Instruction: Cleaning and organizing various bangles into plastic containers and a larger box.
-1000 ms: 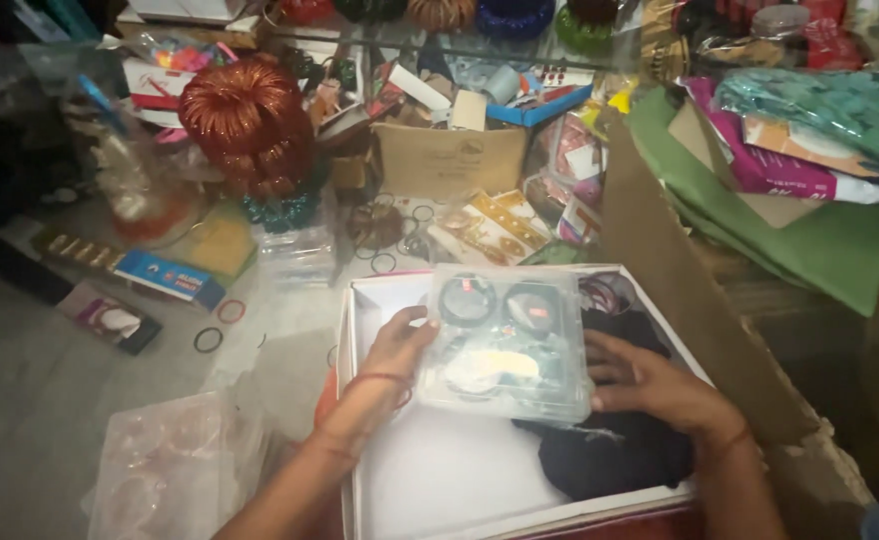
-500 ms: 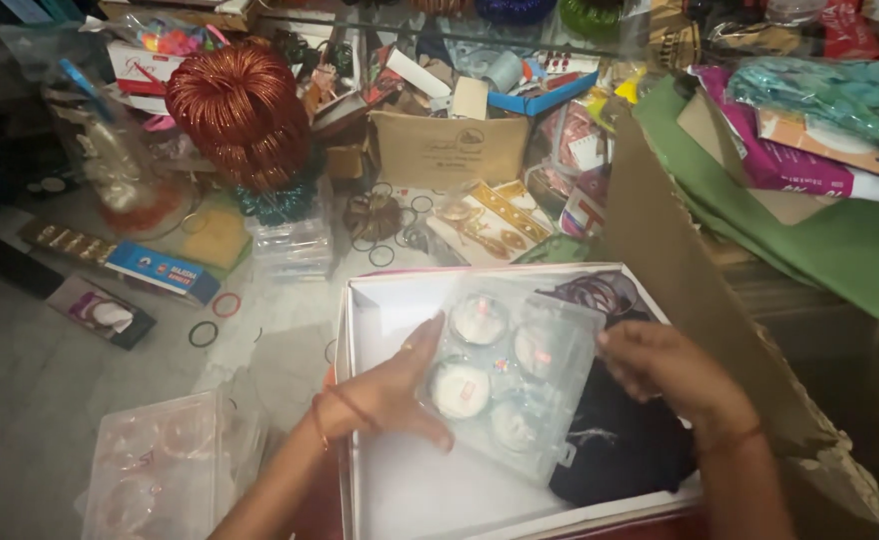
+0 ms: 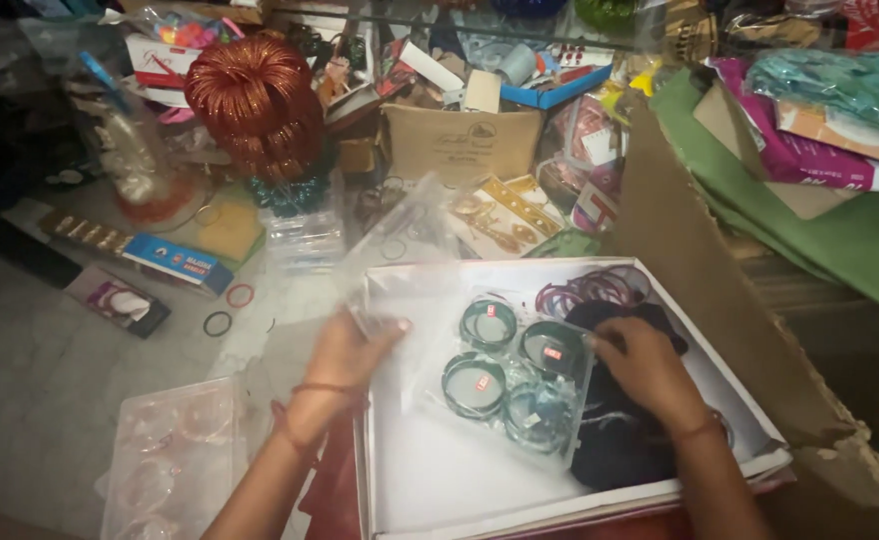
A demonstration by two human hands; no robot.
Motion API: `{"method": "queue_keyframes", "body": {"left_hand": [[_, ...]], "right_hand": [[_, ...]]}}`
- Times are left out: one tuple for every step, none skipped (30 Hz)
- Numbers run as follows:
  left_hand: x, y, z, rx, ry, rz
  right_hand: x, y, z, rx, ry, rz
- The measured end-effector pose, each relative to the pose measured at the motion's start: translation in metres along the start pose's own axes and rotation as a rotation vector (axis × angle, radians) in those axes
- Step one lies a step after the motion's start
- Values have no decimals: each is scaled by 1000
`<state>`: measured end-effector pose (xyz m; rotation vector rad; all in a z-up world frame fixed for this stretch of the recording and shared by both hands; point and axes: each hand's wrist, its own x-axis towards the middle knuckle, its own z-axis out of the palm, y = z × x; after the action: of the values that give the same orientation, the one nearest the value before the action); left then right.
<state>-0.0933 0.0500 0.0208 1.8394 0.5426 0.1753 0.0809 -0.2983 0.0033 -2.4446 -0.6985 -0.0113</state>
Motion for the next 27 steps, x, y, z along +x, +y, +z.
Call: {"method": "queue_keyframes", "body": {"left_hand": [[2,-4,-5,37,188,47],[-1,2,-15,39,189,45],[-5,9,-25,110,461,208],[-8,15,-33,182,728,376],[-8,16,-36,182,729,374],[-8,17,-37,271,780,420],[-8,19,-39,361,830,465],[1,4,-39,362,832,464],[10,-11,-39,529,770,372],[20,-25,-39,694,701,280],[22,-30,-45,695,702,282],[23,-36,-50,698,552,61],[25,-42,-55,694,398,-158],[21,-32,-56,696,396,-154],[17,-23,-58,682,400,-172],[12,-16,-58,669,399,-192],[10,-11,-55,671,392,-191],[8,-6,-51,739,475,-23],[6,-1,-48,801,557,148],[7,8,-41,799,555,148],[7,16,-34,948,623,256],[8,25,-27,1094,691,364],[10,31,-20,1091,691,363],[12,38,-13,1141,709,396],[14,44,-6,1192,727,429],[19,45,0,1192,729,426],[24,46,6,1268,751,440]], "right_hand": [[-7,3,3,22,-68,62],[-11,2,6,24,-70,61],[-16,2,8,-15,-19,108],[-20,2,10,-56,32,155],[-21,3,11,-56,31,154],[-22,5,12,-15,46,135],[-22,6,12,26,60,115],[-23,5,11,26,60,113],[-23,4,9,45,47,159],[-23,3,7,65,37,207],[-24,8,8,67,38,207],[-27,14,9,69,61,179],[-29,20,10,71,84,151],[-30,23,9,72,87,154],[-30,26,9,43,97,149],[-33,30,8,12,104,150],[-34,27,6,11,104,157],[-34,24,3,8,90,148],[-34,21,0,5,75,140],[-35,16,-4,3,75,141],[-37,10,-8,0,28,219],[-38,4,-13,-4,-21,295],[-41,0,-20,-7,-21,294],[-45,-5,-26,-100,-35,261],[-48,-11,-32,-192,-50,227],[-51,-11,-37,-192,-52,224],[-53,-11,-42,-196,-142,249]]}}
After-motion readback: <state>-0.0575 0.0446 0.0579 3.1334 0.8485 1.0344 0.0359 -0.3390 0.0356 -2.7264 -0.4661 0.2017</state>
